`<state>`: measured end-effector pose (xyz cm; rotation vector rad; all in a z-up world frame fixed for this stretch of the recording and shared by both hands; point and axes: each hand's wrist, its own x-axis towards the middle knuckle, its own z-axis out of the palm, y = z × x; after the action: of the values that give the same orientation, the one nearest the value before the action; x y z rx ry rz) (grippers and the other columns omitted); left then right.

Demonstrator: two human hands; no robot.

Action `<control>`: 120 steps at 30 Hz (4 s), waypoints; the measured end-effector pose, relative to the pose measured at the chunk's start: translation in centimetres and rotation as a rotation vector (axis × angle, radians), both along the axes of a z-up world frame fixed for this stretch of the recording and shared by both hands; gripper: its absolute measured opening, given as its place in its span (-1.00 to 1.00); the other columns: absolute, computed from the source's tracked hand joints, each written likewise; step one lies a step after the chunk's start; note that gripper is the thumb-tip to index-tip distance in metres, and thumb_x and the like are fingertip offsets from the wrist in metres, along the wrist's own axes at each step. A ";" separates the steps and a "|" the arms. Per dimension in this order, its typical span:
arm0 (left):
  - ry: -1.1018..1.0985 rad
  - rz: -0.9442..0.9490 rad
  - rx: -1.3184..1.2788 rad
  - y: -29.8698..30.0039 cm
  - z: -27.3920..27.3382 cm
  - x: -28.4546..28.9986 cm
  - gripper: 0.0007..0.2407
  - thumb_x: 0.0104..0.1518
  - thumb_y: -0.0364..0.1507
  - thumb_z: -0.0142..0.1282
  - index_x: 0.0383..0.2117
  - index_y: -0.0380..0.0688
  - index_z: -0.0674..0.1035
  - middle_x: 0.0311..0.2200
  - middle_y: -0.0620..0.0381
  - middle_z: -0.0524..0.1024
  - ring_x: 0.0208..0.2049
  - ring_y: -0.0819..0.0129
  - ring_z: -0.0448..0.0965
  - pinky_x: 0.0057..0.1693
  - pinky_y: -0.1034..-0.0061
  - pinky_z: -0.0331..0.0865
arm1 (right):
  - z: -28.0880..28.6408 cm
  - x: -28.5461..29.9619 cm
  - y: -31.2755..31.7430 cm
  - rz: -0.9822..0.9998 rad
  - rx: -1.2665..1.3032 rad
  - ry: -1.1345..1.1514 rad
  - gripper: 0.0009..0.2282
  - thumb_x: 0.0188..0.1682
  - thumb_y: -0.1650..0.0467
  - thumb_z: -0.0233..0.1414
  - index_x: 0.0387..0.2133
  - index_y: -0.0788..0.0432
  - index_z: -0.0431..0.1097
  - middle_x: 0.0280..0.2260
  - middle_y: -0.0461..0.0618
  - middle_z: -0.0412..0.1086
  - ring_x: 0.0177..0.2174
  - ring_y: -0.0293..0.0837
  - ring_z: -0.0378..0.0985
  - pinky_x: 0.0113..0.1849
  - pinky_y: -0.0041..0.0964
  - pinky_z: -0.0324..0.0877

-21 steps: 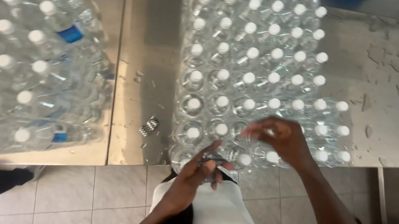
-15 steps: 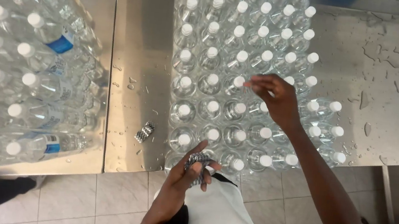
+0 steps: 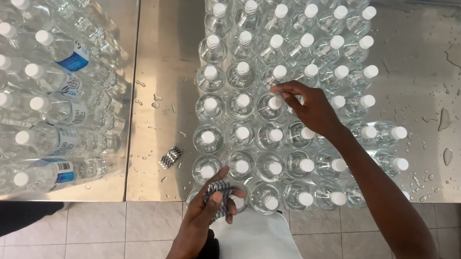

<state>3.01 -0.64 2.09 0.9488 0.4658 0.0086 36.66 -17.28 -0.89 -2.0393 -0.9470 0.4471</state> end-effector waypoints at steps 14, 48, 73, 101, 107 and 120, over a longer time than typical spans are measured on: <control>-0.034 -0.013 -0.013 -0.6 0.3 1.1 -0.42 0.37 -0.22 -0.02 0.46 -0.30 0.26 -0.07 -0.18 0.68 -0.30 0.30 0.57 -0.20 0.40 0.46 | 1.3 1.3 -0.6 0.181 -0.182 -0.035 -0.70 0.27 0.31 -0.07 0.19 0.08 0.46 0.18 0.06 0.53 0.00 0.05 0.68 -0.14 -0.07 0.53; -0.095 0.006 -0.447 -0.6 1.2 4.5 -0.40 0.37 -0.25 0.09 0.48 -0.25 0.23 0.01 -0.19 0.60 -0.16 0.25 0.60 -0.05 0.42 0.56 | 7.2 -5.4 -0.5 0.145 -0.002 -0.038 -0.71 0.10 0.33 0.18 0.07 0.10 0.48 0.10 0.05 0.28 -0.17 -0.13 0.61 -0.06 -0.21 0.62; 0.011 -0.053 -0.301 -1.1 1.5 2.2 -0.43 0.32 -0.21 0.08 0.44 -0.19 0.35 -0.01 -0.12 0.66 -0.25 0.32 0.58 -0.13 0.44 0.46 | 5.9 -4.1 1.0 -0.182 0.026 0.148 -0.83 0.05 0.37 0.27 -0.11 0.03 0.59 -0.17 -0.09 0.72 -0.23 -0.14 0.84 -0.18 -0.24 0.74; 0.017 0.084 -0.271 -0.6 0.8 0.5 -0.48 0.34 -0.27 0.01 0.42 -0.25 0.42 -0.10 -0.20 0.66 -0.31 0.26 0.55 -0.20 0.43 0.47 | -0.5 8.0 2.2 -0.020 -0.023 -0.106 -0.85 0.23 0.43 0.08 0.00 0.14 0.50 -0.07 0.06 0.65 -0.02 0.02 0.72 -0.08 -0.06 0.51; 0.014 0.104 -0.271 -0.2 0.6 0.2 -0.49 0.36 -0.28 -0.03 0.42 -0.24 0.41 -0.10 -0.18 0.67 -0.31 0.27 0.55 -0.18 0.42 0.47 | -0.4 7.0 1.7 0.033 -0.121 -0.157 -0.73 0.20 0.37 0.07 0.13 0.15 0.45 0.04 0.14 0.60 -0.17 0.08 0.74 -0.11 0.01 0.51; 0.044 0.093 -0.281 -0.3 0.8 0.6 -0.50 0.36 -0.28 -0.01 0.41 -0.23 0.42 -0.09 -0.21 0.67 -0.32 0.26 0.56 -0.20 0.43 0.48 | 0.8 7.6 1.5 0.152 -0.220 -0.091 -0.87 0.12 0.34 0.19 -0.13 0.09 0.58 0.14 0.08 0.57 0.18 0.10 0.58 0.12 0.08 0.39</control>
<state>3.60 -0.90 2.91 0.6523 0.5358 0.0061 44.28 -15.82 -0.11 -2.2084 -1.1562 0.5651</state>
